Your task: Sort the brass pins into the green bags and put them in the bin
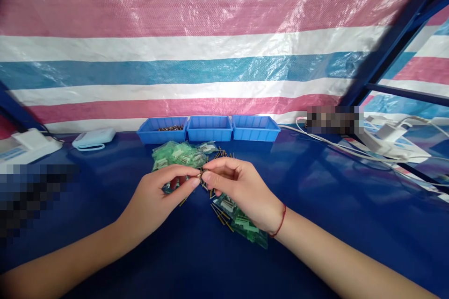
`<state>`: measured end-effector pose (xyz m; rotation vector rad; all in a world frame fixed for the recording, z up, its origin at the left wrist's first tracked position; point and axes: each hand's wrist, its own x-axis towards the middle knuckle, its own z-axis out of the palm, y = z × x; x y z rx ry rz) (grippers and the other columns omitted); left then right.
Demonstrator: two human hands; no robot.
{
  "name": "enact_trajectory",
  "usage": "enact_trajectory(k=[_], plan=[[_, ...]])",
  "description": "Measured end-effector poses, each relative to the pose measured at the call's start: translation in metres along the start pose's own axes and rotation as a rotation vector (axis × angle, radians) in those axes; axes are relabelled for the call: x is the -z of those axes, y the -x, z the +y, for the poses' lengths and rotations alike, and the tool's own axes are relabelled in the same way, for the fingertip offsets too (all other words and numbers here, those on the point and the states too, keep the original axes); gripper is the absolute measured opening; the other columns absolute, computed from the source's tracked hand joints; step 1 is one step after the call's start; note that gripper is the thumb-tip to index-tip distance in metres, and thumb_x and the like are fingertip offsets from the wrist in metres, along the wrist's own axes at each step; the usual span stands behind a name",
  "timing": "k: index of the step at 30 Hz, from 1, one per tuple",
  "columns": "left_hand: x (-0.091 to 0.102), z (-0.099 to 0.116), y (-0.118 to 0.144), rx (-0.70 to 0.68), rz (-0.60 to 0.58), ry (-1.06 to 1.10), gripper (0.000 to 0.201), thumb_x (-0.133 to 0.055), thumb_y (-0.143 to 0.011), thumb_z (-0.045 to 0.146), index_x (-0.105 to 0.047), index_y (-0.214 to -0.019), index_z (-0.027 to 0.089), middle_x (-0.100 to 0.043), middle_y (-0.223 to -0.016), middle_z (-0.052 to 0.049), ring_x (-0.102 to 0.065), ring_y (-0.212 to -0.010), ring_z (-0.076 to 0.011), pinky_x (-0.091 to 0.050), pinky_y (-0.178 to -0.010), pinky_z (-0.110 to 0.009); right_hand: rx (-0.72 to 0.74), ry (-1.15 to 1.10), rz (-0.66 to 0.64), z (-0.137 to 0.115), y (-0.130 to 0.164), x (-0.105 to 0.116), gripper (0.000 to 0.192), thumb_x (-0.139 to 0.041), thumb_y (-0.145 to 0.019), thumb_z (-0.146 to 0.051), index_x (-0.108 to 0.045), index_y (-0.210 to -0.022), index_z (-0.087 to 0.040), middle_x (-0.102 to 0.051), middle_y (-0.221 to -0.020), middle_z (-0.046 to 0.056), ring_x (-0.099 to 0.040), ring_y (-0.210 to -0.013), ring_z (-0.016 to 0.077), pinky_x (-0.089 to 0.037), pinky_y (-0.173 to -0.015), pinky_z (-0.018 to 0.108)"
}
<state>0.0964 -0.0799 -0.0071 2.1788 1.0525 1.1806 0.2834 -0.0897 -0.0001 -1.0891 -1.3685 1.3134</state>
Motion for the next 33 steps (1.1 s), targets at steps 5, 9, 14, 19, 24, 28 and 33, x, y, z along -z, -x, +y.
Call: enact_trajectory(k=[5, 9, 14, 19, 24, 28, 33], plan=[[0.000, -0.005, -0.001, -0.077, 0.004, -0.062, 0.010, -0.058, -0.089, 0.021, -0.068, -0.088, 0.022, -0.070, -0.079, 0.001, -0.061, -0.066, -0.0127, -0.050, -0.063, -0.024, -0.024, -0.053, -0.011, 0.001, 0.000, -0.004, 0.019, -0.076, -0.071, -0.029, -0.069, -0.087, -0.021, -0.068, -0.075, 0.000, -0.061, -0.065, 0.0107, -0.050, -0.057, 0.022], [-0.002, -0.012, 0.000, -0.236, -0.024, -0.170, 0.013, -0.053, -0.091, 0.019, -0.065, -0.092, 0.020, -0.069, -0.089, -0.002, -0.063, -0.083, -0.0161, -0.048, -0.079, -0.029, 0.078, 0.033, 0.031, 0.006, -0.001, -0.006, 0.017, -0.074, -0.071, -0.029, -0.068, -0.085, -0.021, -0.068, -0.077, 0.000, -0.062, -0.067, 0.0123, -0.052, -0.063, 0.027], [-0.003, -0.007, -0.001, -0.047, -0.121, -0.021, 0.016, -0.051, -0.092, 0.024, -0.066, -0.095, 0.021, -0.068, -0.088, 0.000, -0.060, -0.074, -0.0132, -0.046, -0.065, -0.024, 0.425, 0.419, 0.161, 0.010, 0.003, -0.007, 0.013, -0.068, -0.079, -0.024, -0.064, -0.091, -0.023, -0.065, -0.080, 0.001, -0.061, -0.068, 0.0144, -0.053, -0.064, 0.029], [-0.006, 0.001, -0.001, 0.155, -0.183, 0.092, 0.016, -0.055, -0.089, 0.033, -0.067, -0.090, 0.022, -0.065, -0.076, 0.002, -0.054, -0.064, -0.0122, -0.042, -0.058, -0.024, 0.819, 0.725, 0.136, 0.008, 0.007, -0.005, 0.023, -0.062, -0.084, -0.013, -0.060, -0.104, -0.024, -0.068, -0.091, 0.002, -0.063, -0.079, 0.0150, -0.054, -0.074, 0.030], [0.005, -0.010, -0.027, 0.176, -0.102, 0.049, 0.020, -0.055, -0.088, 0.039, -0.066, -0.090, 0.022, -0.065, -0.077, 0.001, -0.055, -0.065, -0.0133, -0.044, -0.060, -0.024, 0.950, 0.828, 0.115, -0.001, -0.003, 0.009, 0.025, -0.063, -0.084, -0.015, -0.059, -0.107, -0.020, -0.067, -0.100, 0.005, -0.062, -0.092, 0.0166, -0.052, -0.081, 0.031], [0.034, -0.040, -0.079, 0.105, 0.168, -0.312, 0.027, -0.052, -0.088, 0.043, -0.066, -0.090, 0.020, -0.067, -0.081, -0.002, -0.059, -0.072, -0.0179, -0.046, -0.069, -0.030, 0.805, 0.857, 0.357, -0.008, -0.018, 0.035, 0.013, -0.057, -0.086, -0.019, -0.062, -0.098, -0.018, -0.066, -0.089, 0.004, -0.061, -0.073, 0.0146, -0.051, -0.066, 0.030], [0.042, -0.066, -0.108, 0.048, 0.225, -0.689, 0.037, -0.054, -0.086, 0.043, -0.066, -0.108, 0.016, -0.061, -0.114, -0.015, -0.049, -0.110, -0.0344, -0.039, -0.093, -0.049, 0.507, 1.056, 0.091, 0.001, -0.035, 0.065, 0.018, -0.051, -0.084, -0.016, -0.069, -0.089, -0.017, -0.069, -0.091, 0.006, -0.063, -0.075, 0.0162, -0.050, -0.068, 0.031]])
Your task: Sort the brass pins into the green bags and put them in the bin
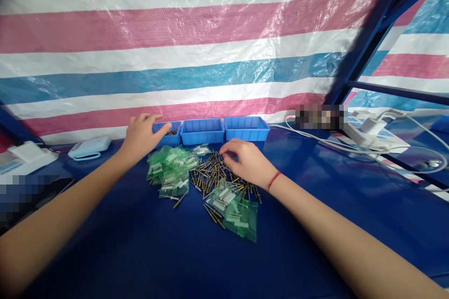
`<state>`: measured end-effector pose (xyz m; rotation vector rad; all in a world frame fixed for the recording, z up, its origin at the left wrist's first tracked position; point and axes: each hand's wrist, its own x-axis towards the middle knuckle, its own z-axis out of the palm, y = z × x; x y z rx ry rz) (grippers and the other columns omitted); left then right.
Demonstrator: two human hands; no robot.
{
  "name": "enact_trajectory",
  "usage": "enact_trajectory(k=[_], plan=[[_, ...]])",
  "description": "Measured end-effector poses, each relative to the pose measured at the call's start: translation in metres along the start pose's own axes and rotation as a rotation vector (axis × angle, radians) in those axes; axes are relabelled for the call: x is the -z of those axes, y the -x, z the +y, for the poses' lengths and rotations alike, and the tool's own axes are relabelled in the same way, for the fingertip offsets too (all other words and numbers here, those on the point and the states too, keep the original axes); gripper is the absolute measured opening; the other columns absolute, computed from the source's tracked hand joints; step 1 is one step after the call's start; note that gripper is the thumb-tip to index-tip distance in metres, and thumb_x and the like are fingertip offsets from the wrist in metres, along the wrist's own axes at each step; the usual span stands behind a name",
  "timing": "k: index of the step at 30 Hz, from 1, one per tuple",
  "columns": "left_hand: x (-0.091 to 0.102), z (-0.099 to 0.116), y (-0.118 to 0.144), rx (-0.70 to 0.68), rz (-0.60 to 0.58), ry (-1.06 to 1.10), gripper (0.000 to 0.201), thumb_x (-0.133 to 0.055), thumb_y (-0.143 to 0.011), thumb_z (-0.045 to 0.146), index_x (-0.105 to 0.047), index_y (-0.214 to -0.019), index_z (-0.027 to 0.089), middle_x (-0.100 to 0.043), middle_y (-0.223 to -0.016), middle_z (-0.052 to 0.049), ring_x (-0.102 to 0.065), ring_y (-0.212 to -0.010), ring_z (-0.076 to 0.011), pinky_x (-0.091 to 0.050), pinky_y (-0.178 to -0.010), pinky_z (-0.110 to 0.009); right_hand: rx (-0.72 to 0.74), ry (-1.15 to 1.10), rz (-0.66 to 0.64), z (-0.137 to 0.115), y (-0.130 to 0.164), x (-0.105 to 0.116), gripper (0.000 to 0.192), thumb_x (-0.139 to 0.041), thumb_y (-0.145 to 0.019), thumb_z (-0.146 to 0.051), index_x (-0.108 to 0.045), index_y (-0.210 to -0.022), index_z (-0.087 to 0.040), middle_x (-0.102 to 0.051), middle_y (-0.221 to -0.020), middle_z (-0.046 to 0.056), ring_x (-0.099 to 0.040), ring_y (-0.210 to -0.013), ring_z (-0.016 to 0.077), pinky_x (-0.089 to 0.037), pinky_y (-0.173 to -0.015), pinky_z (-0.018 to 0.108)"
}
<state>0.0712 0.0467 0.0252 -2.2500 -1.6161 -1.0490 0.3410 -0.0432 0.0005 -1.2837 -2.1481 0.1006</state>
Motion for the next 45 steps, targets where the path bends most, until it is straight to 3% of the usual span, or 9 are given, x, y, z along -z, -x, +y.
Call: enact_trajectory(k=[2, 4, 9, 13, 22, 31, 37, 41, 45], plan=[[-0.002, 0.009, 0.012, -0.050, -0.012, -0.029, 0.040, -0.053, -0.087, 0.045, -0.064, -0.115, 0.018, -0.060, -0.116, -0.014, -0.048, -0.111, -0.0346, -0.040, -0.092, -0.050, 0.019, 0.030, -0.147, 0.009, 0.000, -0.004, 0.023, -0.050, -0.083, -0.014, -0.071, -0.092, -0.018, -0.069, -0.096, 0.007, -0.064, -0.081, 0.0178, -0.050, -0.075, 0.033], [-0.001, 0.025, 0.031, -0.147, -0.056, 0.002, 0.036, -0.052, -0.088, 0.043, -0.064, -0.113, 0.020, -0.062, -0.112, -0.010, -0.049, -0.106, -0.0312, -0.041, -0.091, -0.048, 0.024, 0.055, -0.208, 0.013, 0.000, -0.008, 0.027, -0.049, -0.083, -0.013, -0.071, -0.097, -0.017, -0.069, -0.099, 0.008, -0.064, -0.084, 0.0190, -0.050, -0.078, 0.035], [0.009, 0.060, 0.078, -0.339, -0.139, 0.162, 0.025, -0.053, -0.090, 0.034, -0.066, -0.107, 0.021, -0.064, -0.106, -0.007, -0.051, -0.102, -0.0258, -0.043, -0.091, -0.043, -0.050, 0.098, -0.238, 0.012, -0.001, -0.012, 0.024, -0.053, -0.083, -0.018, -0.070, -0.099, -0.015, -0.068, -0.098, 0.010, -0.063, -0.080, 0.0200, -0.049, -0.074, 0.035], [0.011, 0.067, 0.097, -0.376, -0.178, 0.235, 0.022, -0.055, -0.089, 0.029, -0.067, -0.106, 0.021, -0.064, -0.107, -0.006, -0.052, -0.103, -0.0250, -0.044, -0.090, -0.042, -0.076, 0.094, -0.235, 0.010, -0.003, -0.012, 0.016, -0.056, -0.083, -0.021, -0.071, -0.087, -0.017, -0.069, -0.089, 0.007, -0.061, -0.072, 0.0179, -0.047, -0.067, 0.032], [0.015, 0.061, 0.103, -0.308, -0.209, 0.358, 0.019, -0.053, -0.090, 0.022, -0.066, -0.103, 0.020, -0.065, -0.103, -0.005, -0.054, -0.099, -0.0221, -0.043, -0.092, -0.041, -0.198, -0.046, -0.150, 0.006, 0.000, -0.009, 0.017, -0.053, -0.085, -0.030, -0.066, -0.084, -0.019, -0.070, -0.078, 0.003, -0.060, -0.064, 0.0161, -0.044, -0.060, 0.030], [0.013, 0.063, 0.106, -0.264, -0.253, 0.432, 0.017, -0.054, -0.089, 0.020, -0.067, -0.100, 0.021, -0.067, -0.100, -0.003, -0.056, -0.097, -0.0215, -0.045, -0.091, -0.040, -0.414, -0.571, -0.032, -0.003, 0.002, -0.009, 0.023, -0.070, -0.071, -0.034, -0.066, -0.086, -0.018, -0.070, -0.086, 0.005, -0.066, -0.079, 0.0190, -0.053, -0.074, 0.035], [0.016, 0.069, 0.104, -0.085, -0.328, 0.531, 0.018, -0.057, -0.088, 0.025, -0.066, -0.104, 0.024, -0.070, -0.099, -0.003, -0.061, -0.090, -0.0208, -0.049, -0.082, -0.038, -0.715, -1.150, -0.001, -0.039, 0.011, -0.006, 0.028, -0.078, -0.068, -0.029, -0.072, -0.093, -0.019, -0.074, -0.093, 0.006, -0.069, -0.092, 0.0180, -0.054, -0.083, 0.031], [0.018, 0.073, 0.104, -0.014, -0.359, 0.608, 0.015, -0.059, -0.087, 0.027, -0.068, -0.099, 0.026, -0.071, -0.090, 0.000, -0.062, -0.076, -0.0175, -0.051, -0.071, -0.032, -0.779, -1.263, -0.029, -0.058, 0.017, -0.011, 0.024, -0.079, -0.069, -0.026, -0.075, -0.092, -0.021, -0.075, -0.090, 0.005, -0.069, -0.089, 0.0150, -0.055, -0.082, 0.026], [0.019, 0.074, 0.104, 0.003, -0.344, 0.640, 0.012, -0.058, -0.088, 0.028, -0.068, -0.092, 0.025, -0.069, -0.080, 0.002, -0.058, -0.065, -0.0138, -0.048, -0.064, -0.027, -0.790, -1.274, -0.049, -0.061, 0.019, -0.015, 0.023, -0.081, -0.067, -0.028, -0.076, -0.089, -0.021, -0.075, -0.090, 0.005, -0.069, -0.088, 0.0142, -0.055, -0.078, 0.022]])
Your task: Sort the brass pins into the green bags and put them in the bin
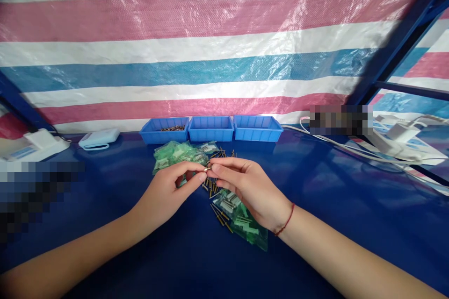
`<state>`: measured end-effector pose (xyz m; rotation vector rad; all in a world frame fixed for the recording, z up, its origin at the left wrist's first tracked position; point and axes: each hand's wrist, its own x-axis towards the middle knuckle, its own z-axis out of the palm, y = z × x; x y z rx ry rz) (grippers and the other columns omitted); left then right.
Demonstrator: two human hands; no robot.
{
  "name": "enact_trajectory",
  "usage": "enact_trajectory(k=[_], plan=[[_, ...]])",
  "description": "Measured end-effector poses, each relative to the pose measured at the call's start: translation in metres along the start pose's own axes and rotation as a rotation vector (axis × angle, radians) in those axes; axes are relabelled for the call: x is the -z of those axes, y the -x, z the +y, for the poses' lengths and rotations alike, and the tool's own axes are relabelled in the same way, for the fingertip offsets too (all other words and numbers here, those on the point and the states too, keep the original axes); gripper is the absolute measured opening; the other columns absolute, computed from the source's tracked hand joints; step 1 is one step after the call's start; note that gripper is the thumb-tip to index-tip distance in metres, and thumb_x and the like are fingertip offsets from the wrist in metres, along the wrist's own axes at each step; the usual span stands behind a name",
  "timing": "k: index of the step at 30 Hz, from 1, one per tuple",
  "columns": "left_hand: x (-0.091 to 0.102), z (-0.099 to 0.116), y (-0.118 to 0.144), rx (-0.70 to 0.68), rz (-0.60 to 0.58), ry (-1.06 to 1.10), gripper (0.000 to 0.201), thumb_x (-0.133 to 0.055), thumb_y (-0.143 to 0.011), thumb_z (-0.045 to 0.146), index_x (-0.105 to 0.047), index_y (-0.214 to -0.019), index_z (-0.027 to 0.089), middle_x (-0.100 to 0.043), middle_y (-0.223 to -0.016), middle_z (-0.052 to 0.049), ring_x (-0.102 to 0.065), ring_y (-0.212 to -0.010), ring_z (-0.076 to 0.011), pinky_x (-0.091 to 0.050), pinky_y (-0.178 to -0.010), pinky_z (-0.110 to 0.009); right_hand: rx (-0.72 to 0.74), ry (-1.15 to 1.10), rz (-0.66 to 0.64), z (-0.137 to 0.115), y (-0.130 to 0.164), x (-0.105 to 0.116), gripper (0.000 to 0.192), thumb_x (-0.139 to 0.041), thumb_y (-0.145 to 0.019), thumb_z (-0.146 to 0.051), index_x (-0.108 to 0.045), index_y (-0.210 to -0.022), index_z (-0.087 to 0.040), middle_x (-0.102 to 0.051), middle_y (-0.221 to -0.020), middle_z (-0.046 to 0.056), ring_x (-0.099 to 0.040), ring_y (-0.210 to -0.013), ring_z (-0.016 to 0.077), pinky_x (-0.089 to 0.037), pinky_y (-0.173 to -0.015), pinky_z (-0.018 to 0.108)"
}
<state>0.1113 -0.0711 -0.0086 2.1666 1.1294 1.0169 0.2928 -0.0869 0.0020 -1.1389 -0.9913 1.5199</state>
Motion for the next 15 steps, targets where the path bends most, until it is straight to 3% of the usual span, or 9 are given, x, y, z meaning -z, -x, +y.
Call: enact_trajectory(k=[8, 12, 15], plan=[[0.0017, 0.0000, 0.0002, -0.049, 0.014, -0.003, 0.013, -0.054, -0.090, 0.023, -0.067, -0.085, 0.023, -0.067, -0.076, 0.003, -0.056, -0.063, -0.0124, -0.046, -0.064, -0.026, 0.037, 0.077, -0.045, -0.0008, 0.0040, -0.0026, 0.026, -0.079, -0.068, -0.032, -0.073, -0.090, -0.018, -0.073, -0.087, 0.006, -0.069, -0.086, 0.0163, -0.056, -0.076, 0.026], [0.0023, -0.0008, -0.0002, -0.119, 0.065, -0.038, 0.013, -0.053, -0.091, 0.022, -0.065, -0.085, 0.023, -0.068, -0.081, 0.002, -0.057, -0.066, -0.0129, -0.047, -0.066, -0.026, 0.032, 0.126, -0.131, -0.0004, 0.0063, -0.0043, 0.027, -0.073, -0.074, -0.037, -0.071, -0.092, -0.016, -0.070, -0.085, 0.006, -0.067, -0.080, 0.0147, -0.056, -0.076, 0.028], [0.0024, -0.0020, -0.0003, -0.175, 0.076, -0.081, 0.013, -0.054, -0.090, 0.021, -0.065, -0.086, 0.023, -0.067, -0.082, 0.001, -0.059, -0.070, -0.0139, -0.047, -0.069, -0.027, 0.133, 0.204, -0.134, 0.0006, 0.0061, -0.0049, 0.025, -0.071, -0.076, -0.036, -0.069, -0.092, -0.016, -0.069, -0.083, 0.005, -0.065, -0.077, 0.0133, -0.054, -0.072, 0.026]])
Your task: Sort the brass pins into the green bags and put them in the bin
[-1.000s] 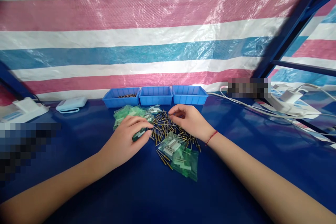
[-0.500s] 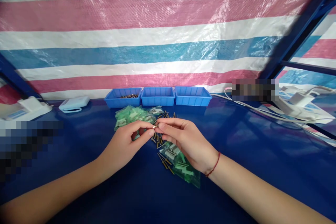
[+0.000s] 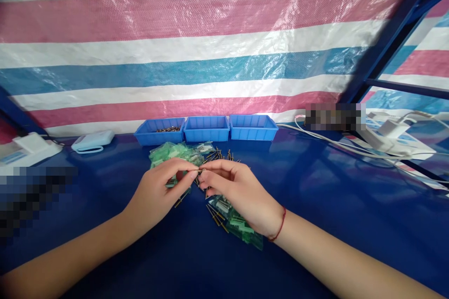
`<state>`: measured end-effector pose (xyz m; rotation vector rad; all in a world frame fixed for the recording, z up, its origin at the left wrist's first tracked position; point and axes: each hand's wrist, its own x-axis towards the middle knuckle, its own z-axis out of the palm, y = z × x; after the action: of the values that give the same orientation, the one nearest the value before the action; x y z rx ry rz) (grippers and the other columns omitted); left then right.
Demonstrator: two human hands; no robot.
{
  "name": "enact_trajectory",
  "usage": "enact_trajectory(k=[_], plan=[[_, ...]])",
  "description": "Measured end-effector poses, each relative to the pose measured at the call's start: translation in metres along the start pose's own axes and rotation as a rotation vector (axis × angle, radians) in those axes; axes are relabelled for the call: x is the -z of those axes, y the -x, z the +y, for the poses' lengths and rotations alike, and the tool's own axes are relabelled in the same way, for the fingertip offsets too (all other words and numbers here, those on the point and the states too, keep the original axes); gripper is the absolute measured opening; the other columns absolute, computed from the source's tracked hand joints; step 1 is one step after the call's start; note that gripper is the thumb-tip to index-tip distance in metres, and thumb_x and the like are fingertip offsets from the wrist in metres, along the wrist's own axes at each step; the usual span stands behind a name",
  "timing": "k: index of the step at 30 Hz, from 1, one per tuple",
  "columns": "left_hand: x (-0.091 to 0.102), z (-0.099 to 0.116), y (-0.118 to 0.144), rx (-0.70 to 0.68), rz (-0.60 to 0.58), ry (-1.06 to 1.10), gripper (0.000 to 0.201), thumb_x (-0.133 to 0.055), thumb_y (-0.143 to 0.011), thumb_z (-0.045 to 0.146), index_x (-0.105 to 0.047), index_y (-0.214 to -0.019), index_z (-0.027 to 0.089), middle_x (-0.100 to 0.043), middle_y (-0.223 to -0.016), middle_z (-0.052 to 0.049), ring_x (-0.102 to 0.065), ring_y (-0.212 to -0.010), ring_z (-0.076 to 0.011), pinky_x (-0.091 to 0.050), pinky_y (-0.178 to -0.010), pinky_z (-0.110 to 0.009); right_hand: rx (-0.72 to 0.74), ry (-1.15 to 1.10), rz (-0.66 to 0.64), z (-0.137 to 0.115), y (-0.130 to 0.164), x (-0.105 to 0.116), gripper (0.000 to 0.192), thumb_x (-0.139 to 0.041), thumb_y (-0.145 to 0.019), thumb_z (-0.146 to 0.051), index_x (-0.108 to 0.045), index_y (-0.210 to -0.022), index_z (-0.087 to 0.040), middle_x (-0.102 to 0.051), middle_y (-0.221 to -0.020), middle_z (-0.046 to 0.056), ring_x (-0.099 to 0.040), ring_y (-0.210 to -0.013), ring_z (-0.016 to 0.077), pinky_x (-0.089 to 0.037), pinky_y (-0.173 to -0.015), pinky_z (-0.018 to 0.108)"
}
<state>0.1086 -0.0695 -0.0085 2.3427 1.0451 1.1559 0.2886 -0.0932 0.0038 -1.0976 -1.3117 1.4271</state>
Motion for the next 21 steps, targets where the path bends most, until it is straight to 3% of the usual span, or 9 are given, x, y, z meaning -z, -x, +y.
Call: enact_trajectory(k=[7, 12, 18, 21], plan=[[-0.003, 0.004, 0.002, 0.049, -0.071, 0.023, 0.019, -0.050, -0.092, 0.025, -0.067, -0.098, 0.024, -0.068, -0.088, -0.001, -0.059, -0.069, -0.0142, -0.047, -0.062, -0.026, 0.344, 0.523, 0.126, 0.000, 0.004, 0.000, 0.007, -0.060, -0.080, -0.027, -0.062, -0.077, -0.020, -0.059, -0.069, -0.001, -0.054, -0.061, 0.0124, -0.047, -0.055, 0.024], [-0.004, 0.009, 0.001, 0.120, -0.138, 0.125, 0.018, -0.054, -0.090, 0.031, -0.069, -0.096, 0.024, -0.068, -0.078, 0.002, -0.056, -0.062, -0.0126, -0.047, -0.059, -0.025, 0.591, 0.834, 0.165, 0.002, 0.008, 0.003, 0.006, -0.059, -0.082, -0.019, -0.059, -0.076, -0.020, -0.056, -0.065, -0.001, -0.051, -0.056, 0.0109, -0.043, -0.054, 0.024], [-0.008, 0.006, -0.002, 0.229, -0.191, 0.209, 0.016, -0.056, -0.088, 0.033, -0.069, -0.089, 0.025, -0.068, -0.075, 0.002, -0.057, -0.064, -0.0142, -0.046, -0.058, -0.025, 0.736, 1.105, 0.043, -0.002, 0.008, 0.015, 0.015, -0.053, -0.091, -0.031, -0.062, -0.087, -0.020, -0.064, -0.075, 0.004, -0.060, -0.067, 0.0151, -0.045, -0.059, 0.026], [-0.001, -0.004, -0.014, 0.209, -0.127, 0.153, 0.018, -0.057, -0.087, 0.035, -0.070, -0.092, 0.024, -0.070, -0.080, 0.000, -0.060, -0.066, -0.0149, -0.047, -0.059, -0.026, 0.714, 1.247, -0.010, -0.014, 0.009, 0.027, 0.032, -0.053, -0.090, -0.047, -0.064, -0.101, -0.019, -0.068, -0.082, 0.007, -0.063, -0.072, 0.0182, -0.046, -0.061, 0.028]])
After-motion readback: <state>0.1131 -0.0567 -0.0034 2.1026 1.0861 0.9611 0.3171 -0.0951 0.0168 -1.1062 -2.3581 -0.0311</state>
